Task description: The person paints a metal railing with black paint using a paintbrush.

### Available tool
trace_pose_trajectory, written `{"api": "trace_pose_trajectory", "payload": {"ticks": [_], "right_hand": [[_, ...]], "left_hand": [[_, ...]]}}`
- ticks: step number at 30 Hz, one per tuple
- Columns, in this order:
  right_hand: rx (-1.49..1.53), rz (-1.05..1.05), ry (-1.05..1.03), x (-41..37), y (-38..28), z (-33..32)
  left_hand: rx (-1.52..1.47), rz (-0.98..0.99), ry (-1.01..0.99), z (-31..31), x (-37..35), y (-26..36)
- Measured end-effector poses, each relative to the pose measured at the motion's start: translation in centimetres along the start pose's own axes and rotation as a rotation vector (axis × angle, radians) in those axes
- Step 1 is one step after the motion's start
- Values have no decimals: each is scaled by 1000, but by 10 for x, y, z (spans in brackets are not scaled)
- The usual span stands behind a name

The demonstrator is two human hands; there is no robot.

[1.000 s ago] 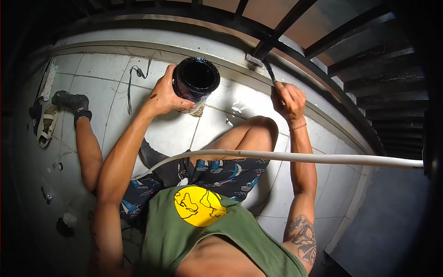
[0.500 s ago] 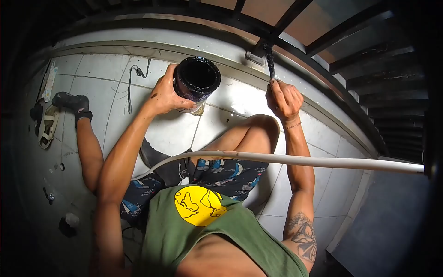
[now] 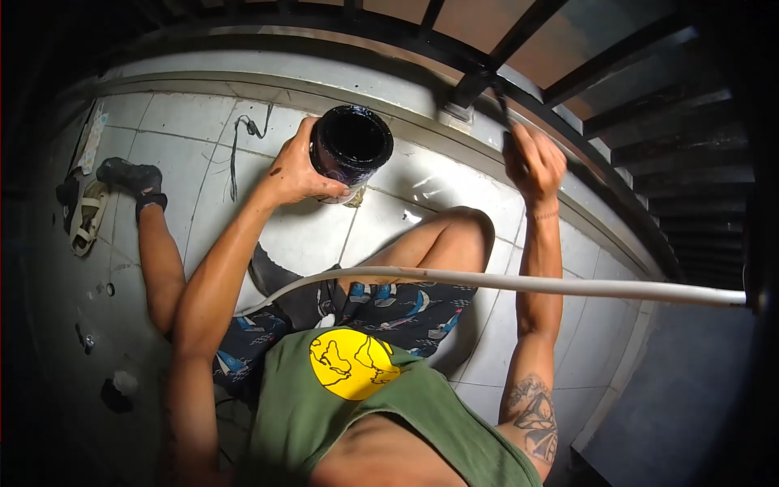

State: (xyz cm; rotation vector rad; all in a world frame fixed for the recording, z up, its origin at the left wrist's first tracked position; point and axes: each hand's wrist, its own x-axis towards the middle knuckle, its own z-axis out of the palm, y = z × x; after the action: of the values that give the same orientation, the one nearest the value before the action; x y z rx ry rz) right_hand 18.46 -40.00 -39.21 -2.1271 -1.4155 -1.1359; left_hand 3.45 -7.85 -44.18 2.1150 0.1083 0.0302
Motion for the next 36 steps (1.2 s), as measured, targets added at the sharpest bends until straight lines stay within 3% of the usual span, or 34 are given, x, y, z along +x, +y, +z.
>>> {"api": "trace_pose_trajectory", "payload": {"ticks": [4,6,10,14,16,18,22,23,25,26,28,32,34,36], "right_hand": [[-40,-6,151,-3,-11,-14],[-39,142,262,-13,-14,-13],[291,798,661,-23,-28,2],[472,1086,853,18,-17,-1],[425,1101,842,27,2,3],[41,1115,679,31,23,14],[-24,1231,269,55,35,7],[-26,1233,265,58,34,6],[-168,1028,235,64,31,5],[-167,1024,242,67,32,4],[-338,811,96,68,33,1],[-484,687,-54,75,40,-21],[-371,617,-18,81,44,-30],[-403,561,-131,87,39,-36]], "left_hand": [[-5,-6,-14,2,0,-5],[5,-8,-19,3,-1,-6],[3,-6,-17,3,-1,2],[12,-4,-47,4,1,3],[6,4,-44,5,1,7],[-27,30,-56,6,0,7],[-53,38,-44,5,0,7],[-55,35,-47,6,-1,6],[-66,54,-36,5,-1,2],[-63,60,-31,3,0,3],[-49,39,-32,1,-5,1],[-51,58,-3,-7,-12,-4],[-78,54,1,-11,-13,-7],[-95,56,6,-12,-14,-9]]}}
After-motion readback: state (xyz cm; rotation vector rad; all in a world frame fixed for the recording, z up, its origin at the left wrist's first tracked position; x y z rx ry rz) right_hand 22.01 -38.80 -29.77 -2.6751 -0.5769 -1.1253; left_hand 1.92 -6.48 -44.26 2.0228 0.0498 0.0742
